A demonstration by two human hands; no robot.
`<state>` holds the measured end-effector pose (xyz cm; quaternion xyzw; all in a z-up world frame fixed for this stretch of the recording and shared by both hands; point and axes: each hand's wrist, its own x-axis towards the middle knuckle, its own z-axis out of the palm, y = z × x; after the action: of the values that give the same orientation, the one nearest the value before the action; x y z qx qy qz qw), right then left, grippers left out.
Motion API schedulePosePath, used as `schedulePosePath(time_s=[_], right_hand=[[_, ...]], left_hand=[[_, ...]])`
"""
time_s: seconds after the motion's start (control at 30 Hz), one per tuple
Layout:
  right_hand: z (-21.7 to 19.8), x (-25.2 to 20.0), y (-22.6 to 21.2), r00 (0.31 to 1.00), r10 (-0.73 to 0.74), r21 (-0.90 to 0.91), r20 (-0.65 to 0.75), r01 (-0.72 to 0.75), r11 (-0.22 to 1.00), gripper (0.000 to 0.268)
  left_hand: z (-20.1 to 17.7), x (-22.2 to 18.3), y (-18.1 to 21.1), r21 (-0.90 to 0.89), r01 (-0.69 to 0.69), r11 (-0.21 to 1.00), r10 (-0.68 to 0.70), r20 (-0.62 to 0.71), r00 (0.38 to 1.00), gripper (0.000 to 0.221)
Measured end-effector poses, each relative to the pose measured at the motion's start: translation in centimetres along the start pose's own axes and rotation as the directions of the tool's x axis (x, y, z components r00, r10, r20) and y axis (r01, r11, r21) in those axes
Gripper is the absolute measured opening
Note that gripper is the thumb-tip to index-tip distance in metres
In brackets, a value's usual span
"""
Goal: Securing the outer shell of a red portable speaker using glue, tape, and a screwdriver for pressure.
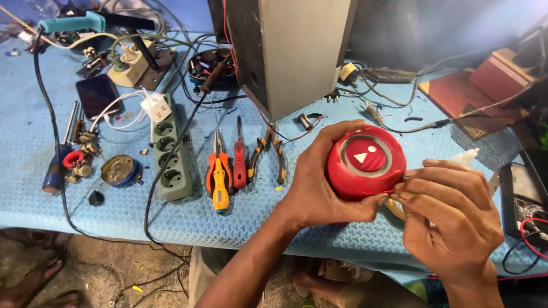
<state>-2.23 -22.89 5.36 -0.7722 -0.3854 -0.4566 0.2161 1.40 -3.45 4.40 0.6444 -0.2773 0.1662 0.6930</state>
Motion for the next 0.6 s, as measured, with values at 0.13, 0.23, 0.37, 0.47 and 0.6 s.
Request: schedulePosePath(time_s=[0.13, 0.23, 0.37, 0.47, 0.6], right_hand=[[-0.5, 0.5, -0.6, 0.996, -0.073, -0.1, 0.053, 0.078, 0.992, 0.007], [-0.5, 0.1, -1.5, 0.996, -0.022, -0.166, 0.09, 0.036, 0.985, 0.01], [0.5, -2.0, -2.3, 0.984, 0.168, -0.057, -0.059, -0.171, 0.984, 0.025], [1.9, -2.4, -2.3, 0.942, 0.326, 0.118, -0.087, -0.315, 0.942, 0.044], [2.8, -2.4, -2.5, 0.884, 0.466, 0.342, -0.028, -0.43, 0.836, 0.06]], left_hand=[[0.0, 0.1, 0.0, 0.035, -0.004, 0.999, 0.006, -0.038, 0.999, 0.078], [-0.9, 0.2, -0.7, 0.013, -0.021, 1.0, 0.02, 0.053, 0.998, 0.087], [-1.3, -0.5, -1.4, 0.088, -0.179, 0.98, 0.165, 0.151, 0.975, 0.099], [-1.6, -0.3, -0.6, 0.079, -0.107, 0.991, 0.093, 0.16, 0.983, 0.098], [-1.8, -0.5, -0.6, 0.065, -0.081, 0.995, 0.067, 0.191, 0.979, 0.1]])
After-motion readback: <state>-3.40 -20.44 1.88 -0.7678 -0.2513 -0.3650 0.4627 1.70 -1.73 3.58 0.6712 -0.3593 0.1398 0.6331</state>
